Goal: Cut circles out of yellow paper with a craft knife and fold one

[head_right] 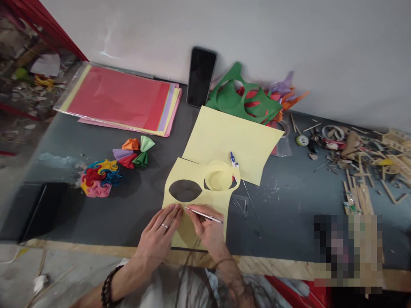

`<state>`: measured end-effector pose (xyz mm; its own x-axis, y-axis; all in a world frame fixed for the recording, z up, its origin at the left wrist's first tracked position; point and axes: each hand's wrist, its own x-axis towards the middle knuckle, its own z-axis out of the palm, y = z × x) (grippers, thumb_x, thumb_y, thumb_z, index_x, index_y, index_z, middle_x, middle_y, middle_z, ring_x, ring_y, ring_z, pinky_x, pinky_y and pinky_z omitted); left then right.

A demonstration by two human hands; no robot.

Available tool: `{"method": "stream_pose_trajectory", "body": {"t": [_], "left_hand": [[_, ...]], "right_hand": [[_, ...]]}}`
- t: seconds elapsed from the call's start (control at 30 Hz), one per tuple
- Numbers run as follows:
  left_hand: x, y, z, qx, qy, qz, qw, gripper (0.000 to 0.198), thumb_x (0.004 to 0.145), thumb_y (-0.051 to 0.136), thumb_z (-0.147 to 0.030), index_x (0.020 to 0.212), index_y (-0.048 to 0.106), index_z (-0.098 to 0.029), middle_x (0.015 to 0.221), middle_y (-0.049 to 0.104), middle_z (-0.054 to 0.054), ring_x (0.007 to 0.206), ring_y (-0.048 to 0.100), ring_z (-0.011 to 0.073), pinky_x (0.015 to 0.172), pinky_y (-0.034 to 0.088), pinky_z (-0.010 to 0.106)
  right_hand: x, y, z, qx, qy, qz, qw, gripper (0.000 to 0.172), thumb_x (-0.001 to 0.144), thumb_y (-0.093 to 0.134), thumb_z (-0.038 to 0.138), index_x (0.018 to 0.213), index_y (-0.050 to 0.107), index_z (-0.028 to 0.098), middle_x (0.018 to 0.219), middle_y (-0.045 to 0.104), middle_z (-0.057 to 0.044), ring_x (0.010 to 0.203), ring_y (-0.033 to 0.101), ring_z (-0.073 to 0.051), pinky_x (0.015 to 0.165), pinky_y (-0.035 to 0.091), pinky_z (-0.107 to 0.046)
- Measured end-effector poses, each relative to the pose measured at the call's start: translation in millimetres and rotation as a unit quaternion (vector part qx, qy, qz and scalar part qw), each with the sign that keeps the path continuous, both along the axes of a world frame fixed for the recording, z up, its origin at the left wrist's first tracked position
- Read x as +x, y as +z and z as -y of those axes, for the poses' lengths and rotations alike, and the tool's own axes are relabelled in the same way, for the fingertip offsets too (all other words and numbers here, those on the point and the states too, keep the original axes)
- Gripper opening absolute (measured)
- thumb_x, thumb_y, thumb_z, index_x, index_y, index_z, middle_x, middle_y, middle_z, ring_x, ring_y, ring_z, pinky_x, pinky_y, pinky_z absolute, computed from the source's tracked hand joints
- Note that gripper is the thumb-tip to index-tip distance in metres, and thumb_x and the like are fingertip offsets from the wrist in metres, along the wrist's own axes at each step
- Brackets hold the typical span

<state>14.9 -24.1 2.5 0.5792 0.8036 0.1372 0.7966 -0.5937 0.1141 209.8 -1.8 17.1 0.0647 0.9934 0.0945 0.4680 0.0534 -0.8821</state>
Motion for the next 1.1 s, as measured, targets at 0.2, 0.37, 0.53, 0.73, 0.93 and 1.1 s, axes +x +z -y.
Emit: {"method": "stream_pose_trajectory", "body": {"t": [0.2, 0.37, 0.53, 0.73, 0.93, 1.1], "left_hand": [[-2, -0.8, 0, -0.011, -0.007, -0.009, 1.0, 0.052, 0.096, 0.048, -0.009, 0.145, 0.062, -0.02, 0.15, 0.068, 0.003, 0.139, 0.06, 0.0156, 0.117, 0.049, 0.032], [-5, -2.2, 1, -0.044, -0.009, 0.005, 0.999, 0.054, 0.096, 0.048, -0.012, 0.148, 0.06, -0.023, 0.152, 0.066, 0.003, 0.141, 0.059, 0.0171, 0.12, 0.047, 0.031], [-4, -2.3, 2, -0.059, -0.006, 0.024, 0.998, 0.059, 0.096, 0.049, -0.013, 0.154, 0.054, -0.023, 0.154, 0.065, 0.005, 0.143, 0.057, 0.0202, 0.123, 0.045, 0.033], [-3, 1.4, 0, -0.063, -0.008, 0.022, 0.998, 0.052, 0.096, 0.049, -0.012, 0.145, 0.062, -0.021, 0.153, 0.066, 0.005, 0.143, 0.058, 0.0199, 0.122, 0.047, 0.033], [0, 3.0, 0, -0.056, 0.002, 0.018, 0.998, 0.051, 0.098, 0.047, -0.012, 0.146, 0.062, -0.022, 0.152, 0.067, 0.005, 0.14, 0.061, 0.0208, 0.118, 0.05, 0.034], [0, -1.9, 0, -0.053, 0.003, 0.025, 0.998, 0.06, 0.098, 0.051, -0.013, 0.156, 0.052, -0.026, 0.152, 0.067, 0.005, 0.139, 0.061, 0.0206, 0.12, 0.047, 0.034]], "right_hand": [[1, 1.3, 1, 0.003, -0.003, 0.0, 1.0, 0.013, 0.095, 0.072, 0.022, 0.096, 0.084, 0.026, 0.085, 0.084, -0.001, 0.075, 0.079, -0.015, 0.072, 0.064, -0.022], [1, 0.2, 6, -0.024, -0.017, -0.01, 1.0, 0.015, 0.096, 0.07, 0.025, 0.099, 0.084, 0.027, 0.088, 0.084, -0.003, 0.077, 0.079, -0.018, 0.072, 0.066, -0.027], [4, -3.3, 12, -0.05, -0.027, -0.019, 0.998, 0.014, 0.095, 0.07, 0.025, 0.099, 0.084, 0.027, 0.092, 0.085, -0.004, 0.08, 0.08, -0.02, 0.076, 0.067, -0.029], [9, -7.5, 21, -0.065, -0.03, -0.012, 0.997, 0.015, 0.095, 0.071, 0.024, 0.102, 0.083, 0.028, 0.096, 0.085, -0.003, 0.086, 0.081, -0.021, 0.08, 0.068, -0.029], [9, -9.3, 25, -0.05, -0.057, -0.031, 0.997, 0.011, 0.093, 0.073, 0.023, 0.096, 0.083, 0.027, 0.088, 0.084, -0.002, 0.075, 0.079, -0.018, 0.072, 0.067, -0.027], [15, -15.1, 35, -0.048, -0.051, -0.009, 0.997, 0.016, 0.092, 0.073, 0.022, 0.101, 0.082, 0.032, 0.089, 0.083, -0.001, 0.077, 0.079, -0.02, 0.072, 0.067, -0.031]]}}
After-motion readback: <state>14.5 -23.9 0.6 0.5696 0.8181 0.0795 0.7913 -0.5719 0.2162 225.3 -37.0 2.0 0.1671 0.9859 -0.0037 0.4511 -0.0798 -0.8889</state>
